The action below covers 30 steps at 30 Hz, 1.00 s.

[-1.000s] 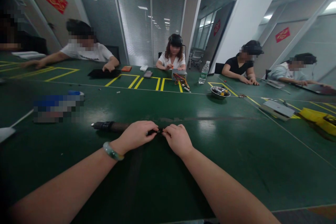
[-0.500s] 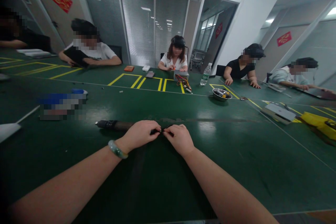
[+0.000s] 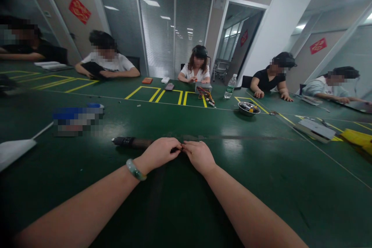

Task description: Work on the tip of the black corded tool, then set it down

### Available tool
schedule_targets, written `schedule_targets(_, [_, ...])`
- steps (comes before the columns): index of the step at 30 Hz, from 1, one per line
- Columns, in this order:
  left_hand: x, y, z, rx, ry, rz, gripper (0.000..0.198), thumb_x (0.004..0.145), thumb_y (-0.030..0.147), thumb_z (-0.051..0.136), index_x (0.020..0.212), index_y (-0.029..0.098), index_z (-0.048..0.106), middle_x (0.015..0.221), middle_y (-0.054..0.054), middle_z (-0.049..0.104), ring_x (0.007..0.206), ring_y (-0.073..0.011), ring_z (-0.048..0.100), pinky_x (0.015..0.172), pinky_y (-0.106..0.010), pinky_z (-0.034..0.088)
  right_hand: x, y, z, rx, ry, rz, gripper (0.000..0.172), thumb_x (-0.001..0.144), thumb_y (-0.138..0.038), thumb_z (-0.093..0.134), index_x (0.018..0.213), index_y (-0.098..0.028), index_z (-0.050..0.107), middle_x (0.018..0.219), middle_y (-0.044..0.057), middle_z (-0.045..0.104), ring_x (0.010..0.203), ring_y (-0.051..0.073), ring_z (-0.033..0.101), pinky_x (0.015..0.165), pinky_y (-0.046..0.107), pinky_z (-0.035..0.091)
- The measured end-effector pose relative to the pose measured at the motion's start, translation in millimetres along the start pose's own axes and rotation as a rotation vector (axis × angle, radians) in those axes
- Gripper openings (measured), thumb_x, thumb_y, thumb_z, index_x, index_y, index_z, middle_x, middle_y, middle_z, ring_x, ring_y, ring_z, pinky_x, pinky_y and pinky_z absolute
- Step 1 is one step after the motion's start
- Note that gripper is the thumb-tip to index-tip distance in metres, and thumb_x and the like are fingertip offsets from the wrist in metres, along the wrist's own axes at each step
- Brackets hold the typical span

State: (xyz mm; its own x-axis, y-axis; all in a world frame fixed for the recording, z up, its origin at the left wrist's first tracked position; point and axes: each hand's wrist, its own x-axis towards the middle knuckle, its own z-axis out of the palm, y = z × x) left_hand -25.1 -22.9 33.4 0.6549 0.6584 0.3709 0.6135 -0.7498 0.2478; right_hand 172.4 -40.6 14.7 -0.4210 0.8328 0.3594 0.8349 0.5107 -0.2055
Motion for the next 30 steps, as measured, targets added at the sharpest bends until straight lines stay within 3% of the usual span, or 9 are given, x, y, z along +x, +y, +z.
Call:
schedule_targets(11, [-1.2, 9.0, -6.2, 0.072, 0.021, -0.028, 0.007, 0.085, 0.022, 0.054, 0.088, 0.020, 0.060, 0.089, -0.002, 0.062, 0.083, -0.0176, 0.058, 0.077, -0.032, 0.045, 4.3, -3.7, -2.8, 0.017, -0.038, -0.029, 0.029, 0.092, -0.020, 0.048, 0.117, -0.025, 0.061, 0.101, 0.003, 0.066, 0.091, 0.014, 0.059, 0.085, 0.028, 0.040])
schedule_targets(15, [-1.3, 9.4, -7.3, 0.090, 0.020, -0.037, 0.008, 0.085, 0.023, 0.055, 0.093, 0.022, 0.058, 0.093, -0.001, 0.063, 0.089, -0.0183, 0.059, 0.090, -0.038, 0.041, 4.9, -4.6, -2.9, -0.015, -0.039, -0.021, 0.027, 0.093, -0.021, 0.046, 0.113, -0.024, 0.064, 0.099, 0.004, 0.065, 0.089, 0.014, 0.060, 0.085, 0.028, 0.041])
schedule_targets(18, [-2.1, 12.2, -10.3, 0.071, 0.060, -0.012, 0.020, 0.084, 0.025, 0.058, 0.103, 0.022, 0.055, 0.106, -0.002, 0.062, 0.107, -0.0198, 0.054, 0.104, -0.042, 0.031, 5.4, -6.4, -3.2, -0.053, -0.056, -0.007, 0.026, 0.092, -0.019, 0.046, 0.109, -0.022, 0.065, 0.096, 0.005, 0.065, 0.089, 0.014, 0.059, 0.084, 0.028, 0.041])
schedule_targets(20, [-3.5, 16.3, -14.4, 0.044, 0.088, 0.029, 0.022, 0.084, 0.025, 0.057, 0.106, 0.022, 0.055, 0.111, -0.003, 0.060, 0.116, -0.0202, 0.049, 0.106, -0.041, 0.029, 5.6, -8.1, -3.6, -0.077, -0.075, 0.006, 0.024, 0.090, -0.017, 0.046, 0.103, -0.020, 0.067, 0.092, 0.005, 0.065, 0.087, 0.015, 0.059, 0.083, 0.028, 0.041])
schedule_targets(23, [-7.4, 22.6, -21.8, -0.014, 0.071, 0.120, 0.019, 0.087, 0.020, 0.051, 0.104, 0.022, 0.058, 0.108, -0.003, 0.062, 0.110, -0.0181, 0.052, 0.098, -0.035, 0.037, 5.3, -7.7, -5.6, -0.096, -0.070, 0.012, 0.024, 0.087, -0.013, 0.047, 0.098, -0.020, 0.068, 0.090, 0.004, 0.066, 0.086, 0.015, 0.059, 0.082, 0.028, 0.040])
schedule_targets(27, [-14.0, 22.5, -26.4, -0.074, -0.054, 0.224, 0.020, 0.087, 0.020, 0.050, 0.102, 0.024, 0.061, 0.101, -0.001, 0.065, 0.096, -0.0154, 0.059, 0.088, -0.030, 0.043, -3.3, 15.0, -17.1, -0.129, -0.019, 0.059, 0.027, 0.089, -0.018, 0.045, 0.106, -0.024, 0.066, 0.098, 0.003, 0.066, 0.089, 0.016, 0.060, 0.085, 0.029, 0.041])
schedule_targets(30, [-16.6, 16.3, -24.6, -0.102, -0.131, 0.237, 0.019, 0.087, 0.023, 0.050, 0.101, 0.024, 0.063, 0.098, 0.000, 0.066, 0.091, -0.0149, 0.061, 0.086, -0.029, 0.044, -29.1, 61.0, -37.0, -0.226, 0.000, 0.222, 0.029, 0.088, -0.023, 0.045, 0.108, -0.025, 0.066, 0.101, 0.005, 0.066, 0.090, 0.018, 0.061, 0.085, 0.032, 0.043])
